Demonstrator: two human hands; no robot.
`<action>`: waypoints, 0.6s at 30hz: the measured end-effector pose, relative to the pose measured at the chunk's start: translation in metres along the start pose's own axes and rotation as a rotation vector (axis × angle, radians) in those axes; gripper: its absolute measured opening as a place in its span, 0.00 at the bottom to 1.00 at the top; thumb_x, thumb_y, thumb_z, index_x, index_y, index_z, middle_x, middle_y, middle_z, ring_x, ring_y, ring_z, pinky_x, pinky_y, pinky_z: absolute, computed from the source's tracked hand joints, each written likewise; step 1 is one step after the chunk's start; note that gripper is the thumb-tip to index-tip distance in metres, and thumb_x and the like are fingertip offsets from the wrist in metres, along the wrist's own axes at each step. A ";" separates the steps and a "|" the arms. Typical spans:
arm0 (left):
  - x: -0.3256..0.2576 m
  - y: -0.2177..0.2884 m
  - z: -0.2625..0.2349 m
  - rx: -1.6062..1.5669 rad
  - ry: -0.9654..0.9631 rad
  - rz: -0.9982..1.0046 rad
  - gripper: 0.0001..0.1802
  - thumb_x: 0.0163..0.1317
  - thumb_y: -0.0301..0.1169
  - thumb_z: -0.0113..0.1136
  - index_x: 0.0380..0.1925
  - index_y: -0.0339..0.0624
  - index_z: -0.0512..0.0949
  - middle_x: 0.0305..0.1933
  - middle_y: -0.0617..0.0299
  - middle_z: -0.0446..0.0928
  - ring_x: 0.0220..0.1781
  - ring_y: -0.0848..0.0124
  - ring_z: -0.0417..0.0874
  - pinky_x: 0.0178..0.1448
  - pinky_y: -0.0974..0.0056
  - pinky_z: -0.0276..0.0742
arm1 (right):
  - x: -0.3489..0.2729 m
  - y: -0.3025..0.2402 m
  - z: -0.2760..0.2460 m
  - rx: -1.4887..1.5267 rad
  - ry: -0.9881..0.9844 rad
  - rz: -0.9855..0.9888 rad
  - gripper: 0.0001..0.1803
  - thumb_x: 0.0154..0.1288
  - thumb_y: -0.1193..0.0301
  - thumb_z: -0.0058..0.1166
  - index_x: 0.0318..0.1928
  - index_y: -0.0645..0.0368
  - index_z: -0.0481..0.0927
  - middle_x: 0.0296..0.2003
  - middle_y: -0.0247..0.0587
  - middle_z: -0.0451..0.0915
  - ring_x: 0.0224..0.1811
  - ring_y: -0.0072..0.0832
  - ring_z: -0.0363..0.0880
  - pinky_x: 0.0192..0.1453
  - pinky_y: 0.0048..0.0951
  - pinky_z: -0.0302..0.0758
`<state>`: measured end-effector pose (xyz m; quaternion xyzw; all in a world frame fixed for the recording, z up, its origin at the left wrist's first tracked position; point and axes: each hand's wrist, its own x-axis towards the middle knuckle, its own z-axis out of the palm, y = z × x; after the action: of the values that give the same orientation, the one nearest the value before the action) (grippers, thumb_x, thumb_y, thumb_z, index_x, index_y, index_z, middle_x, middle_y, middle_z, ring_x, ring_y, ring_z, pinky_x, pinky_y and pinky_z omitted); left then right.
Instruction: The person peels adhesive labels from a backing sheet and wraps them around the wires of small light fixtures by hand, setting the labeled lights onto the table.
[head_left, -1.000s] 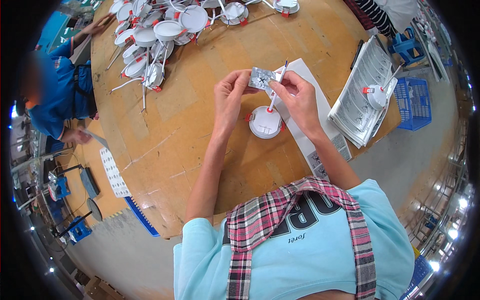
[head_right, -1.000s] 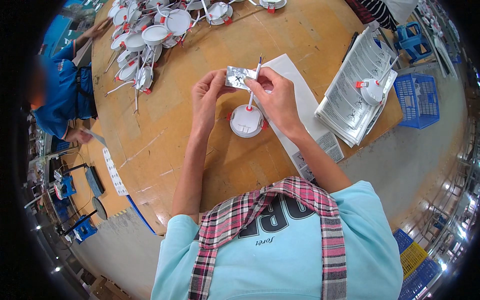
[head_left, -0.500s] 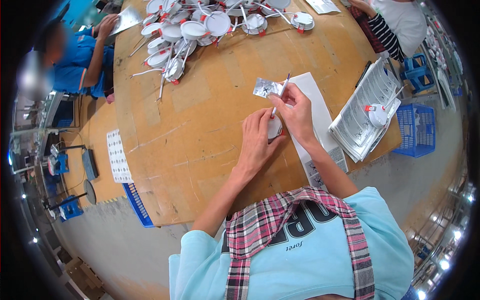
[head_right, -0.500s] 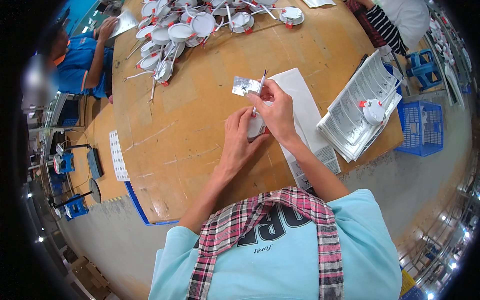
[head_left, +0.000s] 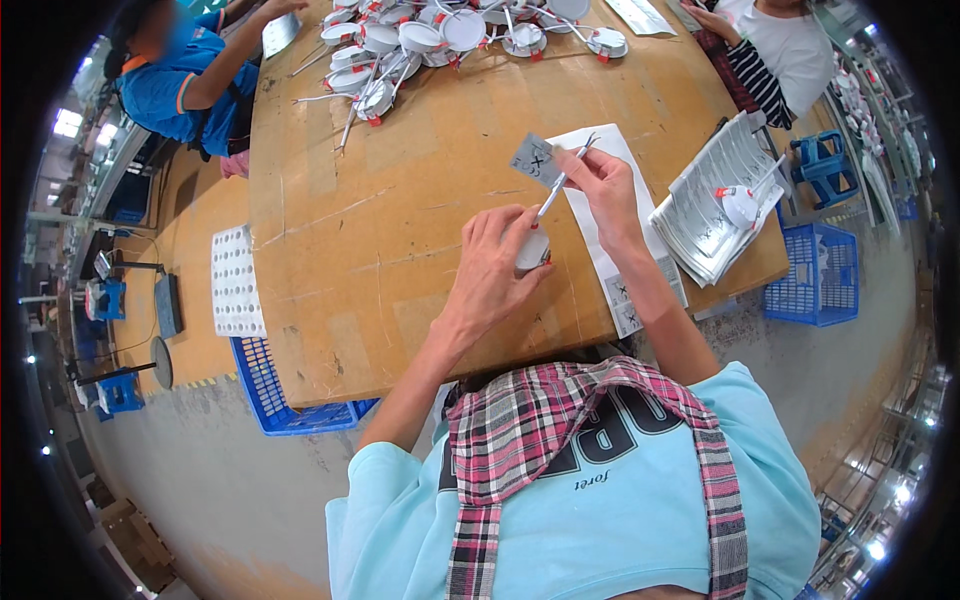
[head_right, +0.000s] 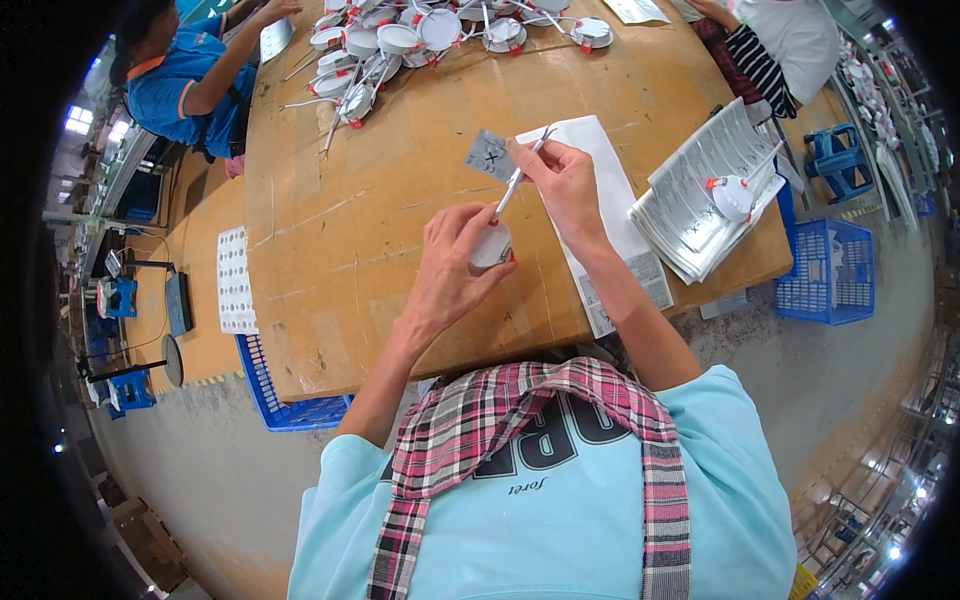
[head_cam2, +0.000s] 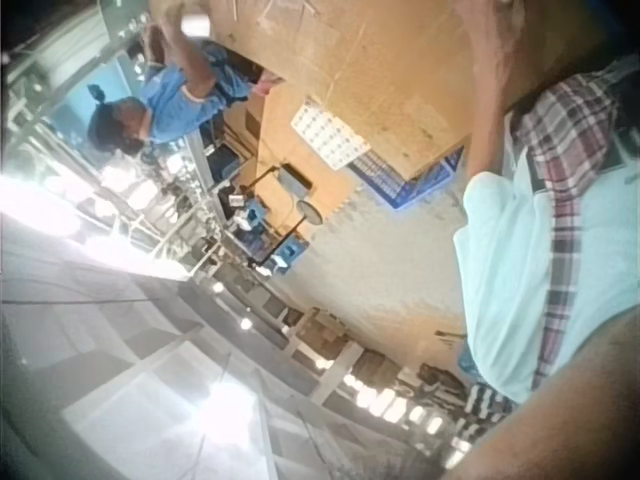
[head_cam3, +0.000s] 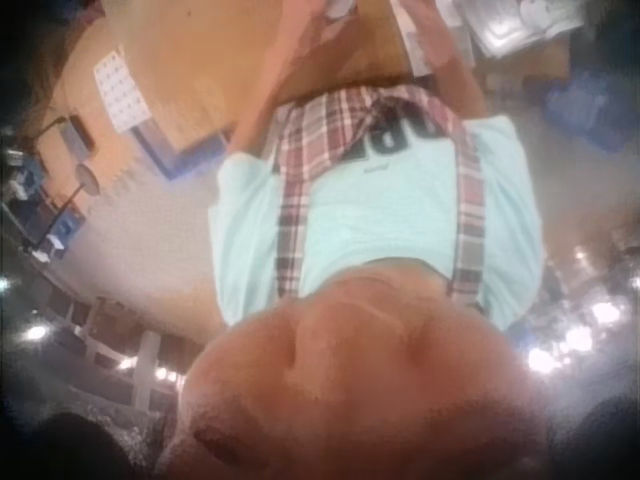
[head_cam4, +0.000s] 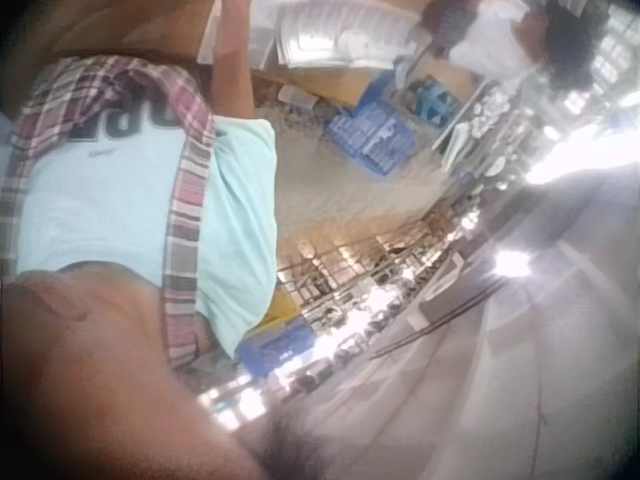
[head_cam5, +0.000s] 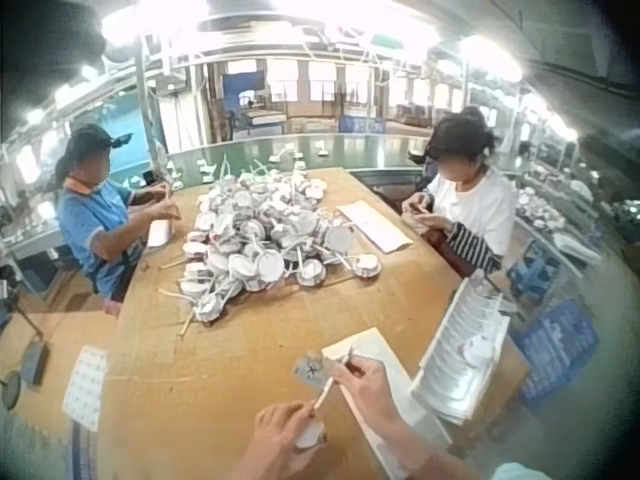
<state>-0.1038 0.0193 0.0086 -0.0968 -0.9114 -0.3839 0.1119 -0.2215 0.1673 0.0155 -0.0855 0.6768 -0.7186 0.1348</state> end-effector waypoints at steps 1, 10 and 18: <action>-0.002 0.002 -0.005 -0.061 -0.014 -0.023 0.32 0.45 0.33 0.69 0.53 0.36 0.72 0.54 0.53 0.70 0.60 0.56 0.68 0.64 0.54 0.62 | -0.002 -0.002 0.000 0.030 -0.051 -0.033 0.19 0.69 0.62 0.52 0.46 0.68 0.78 0.34 0.37 0.81 0.37 0.19 0.77 0.48 0.23 0.74; -0.036 -0.005 -0.015 -2.221 -0.177 -0.169 0.34 0.45 0.43 0.68 0.53 0.46 0.71 0.45 0.65 0.67 0.50 0.69 0.68 0.59 0.53 0.64 | 0.000 -0.014 0.000 0.285 -0.235 0.035 0.40 0.72 0.42 0.26 0.48 0.67 0.79 0.40 0.42 0.80 0.46 0.25 0.76 0.57 0.31 0.71; -0.033 -0.007 0.001 -2.538 -0.045 -0.172 0.31 0.50 0.46 0.69 0.53 0.49 0.72 0.45 0.69 0.67 0.50 0.71 0.68 0.58 0.53 0.63 | 0.019 -0.023 0.015 0.412 -0.471 0.264 0.38 0.72 0.43 0.32 0.47 0.68 0.79 0.44 0.45 0.80 0.47 0.27 0.77 0.56 0.30 0.72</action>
<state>-0.0744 0.0127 -0.0061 -0.0827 0.0896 -0.9875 -0.0995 -0.2371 0.1481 0.0387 -0.1317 0.4730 -0.7770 0.3939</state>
